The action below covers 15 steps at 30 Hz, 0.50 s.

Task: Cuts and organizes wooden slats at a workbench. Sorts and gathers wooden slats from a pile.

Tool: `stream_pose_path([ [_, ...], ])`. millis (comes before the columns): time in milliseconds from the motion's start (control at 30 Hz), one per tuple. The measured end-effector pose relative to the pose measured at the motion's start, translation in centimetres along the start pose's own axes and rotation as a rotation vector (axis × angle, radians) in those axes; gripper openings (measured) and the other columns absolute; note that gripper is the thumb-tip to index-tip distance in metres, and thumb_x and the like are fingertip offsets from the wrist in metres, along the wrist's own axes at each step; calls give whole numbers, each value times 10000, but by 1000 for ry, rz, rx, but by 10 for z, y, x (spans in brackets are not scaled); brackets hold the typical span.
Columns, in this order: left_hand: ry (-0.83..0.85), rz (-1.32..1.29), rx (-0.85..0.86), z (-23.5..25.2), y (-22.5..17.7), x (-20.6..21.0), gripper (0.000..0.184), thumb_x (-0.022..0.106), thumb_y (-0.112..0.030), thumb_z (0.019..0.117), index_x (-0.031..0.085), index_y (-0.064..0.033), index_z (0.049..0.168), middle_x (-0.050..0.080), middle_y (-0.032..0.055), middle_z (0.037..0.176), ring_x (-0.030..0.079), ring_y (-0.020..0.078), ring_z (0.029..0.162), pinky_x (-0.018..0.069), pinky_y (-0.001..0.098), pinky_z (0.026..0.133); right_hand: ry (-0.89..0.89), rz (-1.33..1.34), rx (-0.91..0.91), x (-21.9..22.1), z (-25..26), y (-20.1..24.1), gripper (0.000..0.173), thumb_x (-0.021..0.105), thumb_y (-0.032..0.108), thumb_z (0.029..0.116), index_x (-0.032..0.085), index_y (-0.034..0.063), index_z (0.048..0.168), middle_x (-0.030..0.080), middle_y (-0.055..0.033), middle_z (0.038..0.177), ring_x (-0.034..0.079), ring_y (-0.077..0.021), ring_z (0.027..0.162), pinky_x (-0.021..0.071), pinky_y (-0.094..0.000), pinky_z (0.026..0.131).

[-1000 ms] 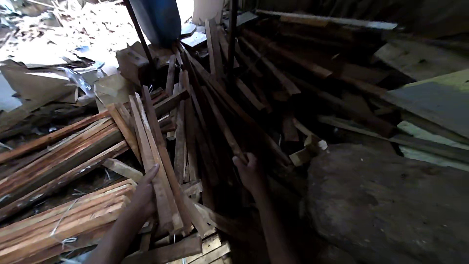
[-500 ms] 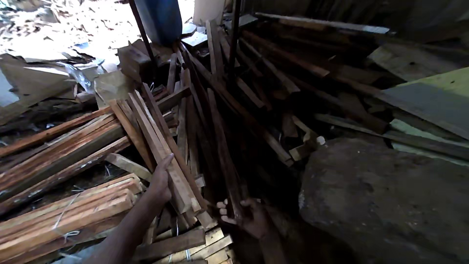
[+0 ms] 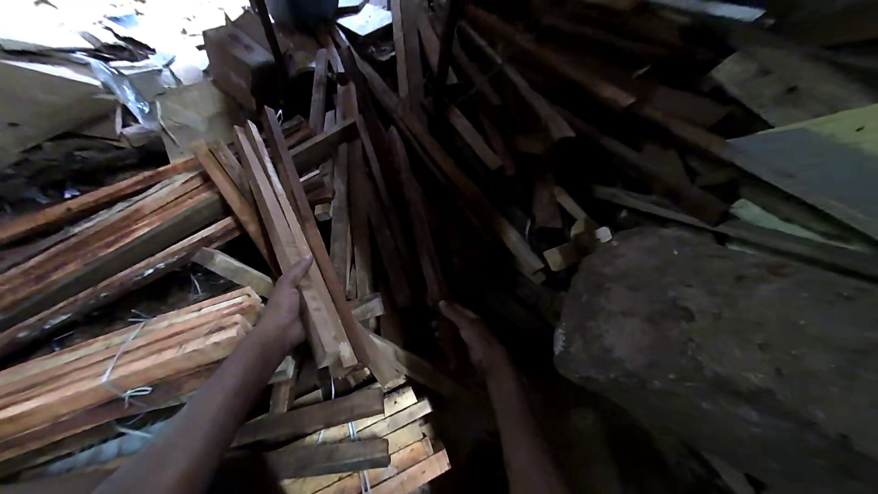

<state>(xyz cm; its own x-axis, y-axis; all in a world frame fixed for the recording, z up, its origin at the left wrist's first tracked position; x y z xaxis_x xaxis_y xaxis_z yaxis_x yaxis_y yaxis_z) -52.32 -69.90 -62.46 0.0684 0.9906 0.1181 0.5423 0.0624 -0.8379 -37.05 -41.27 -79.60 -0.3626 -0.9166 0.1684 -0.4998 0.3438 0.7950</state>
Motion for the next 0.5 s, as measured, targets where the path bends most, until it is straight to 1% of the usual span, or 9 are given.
stream_pose_path([
  [67, -2, -12, -17, 1, 0, -3, 569, 588, -576, 964, 563, -190, 1381, 693, 121, 1197, 698, 293, 1046, 593, 552, 840, -72, -111, -10, 21, -17, 18, 730, 774, 565, 853, 533, 218, 1448, 714, -99, 1023, 705, -235, 791, 616, -428, 695],
  [133, -16, -30, -23, 3, 1, -3, 569, 608, -572, 952, 565, -192, 1374, 695, 121, 1184, 701, 288, 1029, 593, 549, 826, 46, 98, -63, 49, -44, 22, 613, 815, 402, 852, 571, 142, 1351, 639, -78, 811, 626, -165, 607, 581, -341, 553],
  [167, -23, -36, -25, 4, 2, -3, 572, 618, -575, 944, 573, -193, 1367, 700, 122, 1172, 705, 287, 1017, 595, 548, 815, 170, 237, -93, 60, -56, 14, 548, 791, 344, 871, 584, 136, 1334, 598, -51, 768, 587, -133, 569, 564, -318, 529],
  [200, -19, -40, -26, 4, 1, -3, 576, 619, -580, 944, 573, -195, 1370, 702, 122, 1169, 705, 288, 1014, 594, 548, 812, 308, 362, -125, 71, -68, 5, 516, 761, 304, 900, 572, 140, 1351, 578, -34, 762, 565, -114, 556, 553, -308, 521],
  [300, 15, -58, -41, 2, -2, -3, 611, 606, -604, 945, 554, -202, 1401, 697, 126, 1210, 700, 303, 1054, 590, 557, 846, 797, 710, -194, 100, -91, -2, 575, 719, 222, 915, 484, 124, 1430, 556, -32, 760, 514, -98, 508, 492, -274, 456],
  [367, 9, -65, -57, 1, 0, -8, 654, 620, -630, 924, 549, -201, 1412, 685, 125, 1239, 684, 306, 1093, 578, 559, 879, 1184, 917, -154, 117, -93, 9, 648, 704, 259, 894, 432, 97, 1460, 566, -22, 742, 502, -102, 450, 475, -260, 416],
  [400, -4, -65, -63, 3, 3, -11, 674, 634, -647, 907, 563, -194, 1401, 689, 124, 1230, 685, 303, 1091, 580, 552, 879, 1317, 998, -117, 128, -97, 17, 671, 720, 298, 865, 447, 81, 1438, 588, -20, 736, 507, -110, 415, 478, -261, 390],
  [433, -13, -52, -59, 6, 7, -14, 686, 633, -671, 895, 582, -191, 1382, 698, 120, 1202, 691, 294, 1064, 588, 537, 859, 1397, 1061, -75, 137, -101, 24, 681, 737, 334, 840, 480, 71, 1413, 623, -37, 792, 518, -121, 402, 488, -266, 375],
  [500, -23, -79, -46, 16, 16, -19, 668, 647, -656, 897, 602, -154, 1335, 712, 124, 1107, 703, 276, 968, 600, 500, 795, 1387, 1159, 6, 151, -114, 31, 693, 762, 393, 786, 546, 74, 1361, 657, -114, 1013, 489, -138, 391, 454, -279, 337],
])
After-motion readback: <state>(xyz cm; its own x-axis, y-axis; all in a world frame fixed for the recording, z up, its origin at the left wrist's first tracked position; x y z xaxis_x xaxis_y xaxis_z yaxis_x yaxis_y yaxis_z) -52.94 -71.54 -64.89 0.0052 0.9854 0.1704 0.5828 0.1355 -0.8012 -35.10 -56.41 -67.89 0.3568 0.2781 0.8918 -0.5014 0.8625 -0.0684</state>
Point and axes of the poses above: each hand's wrist, its own z-axis towards the middle knuckle, its own x-axis out of the palm, y = z × x, the point moved 1 cm from there along z, towards the middle knuckle
